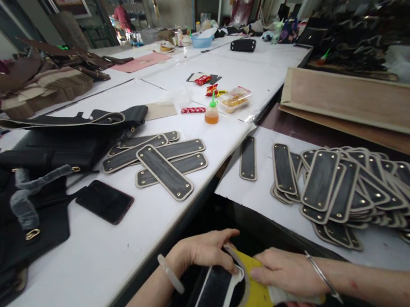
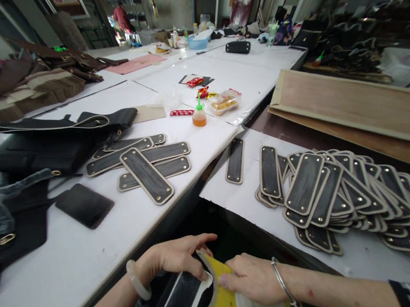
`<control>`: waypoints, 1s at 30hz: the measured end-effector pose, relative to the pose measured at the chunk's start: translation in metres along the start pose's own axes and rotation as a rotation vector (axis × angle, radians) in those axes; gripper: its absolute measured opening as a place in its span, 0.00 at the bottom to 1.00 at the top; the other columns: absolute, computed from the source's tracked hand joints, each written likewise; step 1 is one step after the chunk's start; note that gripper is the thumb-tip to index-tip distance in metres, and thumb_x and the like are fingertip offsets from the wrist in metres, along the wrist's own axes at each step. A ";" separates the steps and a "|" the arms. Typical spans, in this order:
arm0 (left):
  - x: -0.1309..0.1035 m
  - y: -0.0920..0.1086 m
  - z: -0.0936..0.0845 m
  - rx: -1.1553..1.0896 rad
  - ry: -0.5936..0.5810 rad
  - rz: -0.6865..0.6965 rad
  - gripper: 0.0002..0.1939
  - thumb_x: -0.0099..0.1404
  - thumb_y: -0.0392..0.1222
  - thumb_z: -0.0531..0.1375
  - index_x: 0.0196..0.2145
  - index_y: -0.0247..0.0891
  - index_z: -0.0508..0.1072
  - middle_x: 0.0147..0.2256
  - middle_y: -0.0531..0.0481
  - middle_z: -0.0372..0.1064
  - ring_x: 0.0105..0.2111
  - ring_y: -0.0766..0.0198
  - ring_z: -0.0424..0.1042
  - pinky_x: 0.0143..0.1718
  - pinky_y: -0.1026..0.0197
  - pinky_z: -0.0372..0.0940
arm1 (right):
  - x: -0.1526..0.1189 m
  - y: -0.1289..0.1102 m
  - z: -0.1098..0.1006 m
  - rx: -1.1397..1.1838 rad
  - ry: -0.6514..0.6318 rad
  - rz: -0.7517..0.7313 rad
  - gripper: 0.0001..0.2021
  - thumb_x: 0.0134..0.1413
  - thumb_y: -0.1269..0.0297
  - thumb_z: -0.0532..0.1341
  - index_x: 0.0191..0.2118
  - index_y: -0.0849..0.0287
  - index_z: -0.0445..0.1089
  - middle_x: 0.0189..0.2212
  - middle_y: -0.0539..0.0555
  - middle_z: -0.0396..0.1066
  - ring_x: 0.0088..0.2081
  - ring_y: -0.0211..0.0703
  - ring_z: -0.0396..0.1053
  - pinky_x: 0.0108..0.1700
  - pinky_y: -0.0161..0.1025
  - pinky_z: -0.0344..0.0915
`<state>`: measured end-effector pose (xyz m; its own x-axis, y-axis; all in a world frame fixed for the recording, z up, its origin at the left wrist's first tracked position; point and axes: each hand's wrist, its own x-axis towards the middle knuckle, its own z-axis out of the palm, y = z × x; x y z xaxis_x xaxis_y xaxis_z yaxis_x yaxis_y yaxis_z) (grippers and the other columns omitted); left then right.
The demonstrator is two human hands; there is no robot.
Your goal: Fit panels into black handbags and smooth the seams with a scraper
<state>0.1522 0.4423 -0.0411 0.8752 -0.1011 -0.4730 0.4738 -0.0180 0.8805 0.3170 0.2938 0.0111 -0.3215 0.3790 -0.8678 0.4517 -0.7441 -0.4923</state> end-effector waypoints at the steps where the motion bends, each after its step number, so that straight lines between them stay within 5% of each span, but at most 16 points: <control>1: 0.000 0.000 0.000 -0.001 -0.001 0.002 0.55 0.44 0.48 0.70 0.66 0.34 0.52 0.49 0.41 0.72 0.48 0.48 0.70 0.48 0.54 0.65 | 0.000 0.000 0.001 0.009 0.000 -0.003 0.10 0.66 0.62 0.44 0.40 0.60 0.59 0.12 0.46 0.63 0.08 0.37 0.59 0.09 0.28 0.57; 15: 0.001 -0.005 0.003 -0.067 0.018 0.047 0.55 0.44 0.43 0.70 0.66 0.33 0.51 0.49 0.41 0.72 0.46 0.50 0.71 0.46 0.54 0.66 | -0.002 -0.004 0.014 0.061 0.062 0.018 0.12 0.67 0.61 0.42 0.42 0.61 0.59 0.13 0.46 0.63 0.08 0.36 0.58 0.10 0.27 0.56; 30: -0.001 -0.003 0.003 -0.116 0.015 0.058 0.55 0.44 0.40 0.68 0.66 0.32 0.49 0.50 0.39 0.71 0.46 0.49 0.71 0.45 0.53 0.67 | 0.008 0.017 0.031 0.140 0.202 -0.089 0.17 0.67 0.54 0.46 0.43 0.62 0.61 0.15 0.47 0.64 0.10 0.34 0.58 0.10 0.26 0.56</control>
<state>0.1492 0.4392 -0.0431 0.9025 -0.0833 -0.4225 0.4295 0.1032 0.8972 0.2963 0.2672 -0.0020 -0.1753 0.5379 -0.8246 0.3048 -0.7668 -0.5649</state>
